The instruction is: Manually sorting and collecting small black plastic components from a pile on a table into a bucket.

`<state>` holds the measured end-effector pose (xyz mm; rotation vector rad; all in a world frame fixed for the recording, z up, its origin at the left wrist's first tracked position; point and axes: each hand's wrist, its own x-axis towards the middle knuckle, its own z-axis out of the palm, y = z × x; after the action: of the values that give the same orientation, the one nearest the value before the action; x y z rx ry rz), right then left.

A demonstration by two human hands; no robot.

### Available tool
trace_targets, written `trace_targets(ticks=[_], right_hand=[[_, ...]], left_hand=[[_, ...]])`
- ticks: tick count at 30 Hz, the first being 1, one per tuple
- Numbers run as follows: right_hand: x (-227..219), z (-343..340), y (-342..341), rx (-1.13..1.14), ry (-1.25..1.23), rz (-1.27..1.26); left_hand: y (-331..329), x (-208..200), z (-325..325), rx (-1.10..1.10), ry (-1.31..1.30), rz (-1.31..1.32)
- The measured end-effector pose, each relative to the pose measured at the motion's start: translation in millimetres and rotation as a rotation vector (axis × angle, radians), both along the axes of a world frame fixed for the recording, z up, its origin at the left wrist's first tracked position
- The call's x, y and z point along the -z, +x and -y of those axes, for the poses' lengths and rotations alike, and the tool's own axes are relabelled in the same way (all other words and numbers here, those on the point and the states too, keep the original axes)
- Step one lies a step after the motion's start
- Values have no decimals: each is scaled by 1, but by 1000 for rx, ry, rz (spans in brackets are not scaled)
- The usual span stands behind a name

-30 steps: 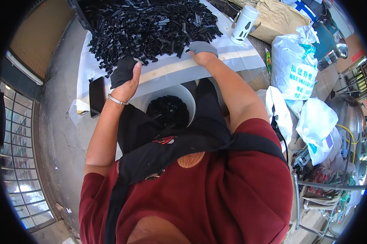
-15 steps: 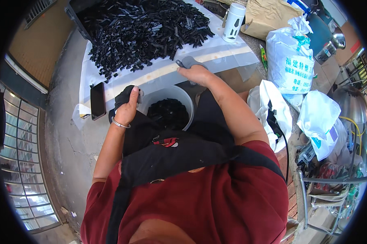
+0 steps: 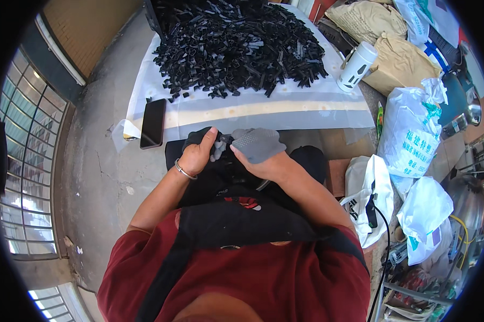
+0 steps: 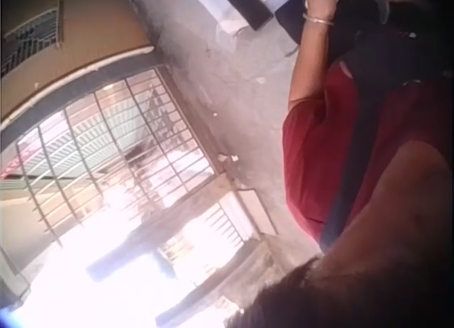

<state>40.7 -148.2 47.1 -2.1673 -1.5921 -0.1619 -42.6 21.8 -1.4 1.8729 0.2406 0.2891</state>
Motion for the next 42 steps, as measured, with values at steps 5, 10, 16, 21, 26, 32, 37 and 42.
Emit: trace_targets(ticks=[5,10,16,21,26,32,37,42], right_hand=[[-8,-3,-9,23,63,58],[-21,-9,-20,-9,110,405],[-1,-21,-17,-16,263,399],[31,-18,9,2,48,164],[43,8,19,121,-162,22],[43,23,34,191,-266,47],[42,6,40,357,-264,-9],[52,2,40,209,-401,-84]], left_hand=[[-9,-9,1,3,12,40],[-17,-22,13,-30,199,222],[-14,-24,19,-70,399,187],[8,-17,-11,66,419,-54],[47,11,-55,-325,786,141],[88,20,-75,-296,930,-12],[110,20,-72,-231,950,-166],[117,38,-79,-230,1014,-24]])
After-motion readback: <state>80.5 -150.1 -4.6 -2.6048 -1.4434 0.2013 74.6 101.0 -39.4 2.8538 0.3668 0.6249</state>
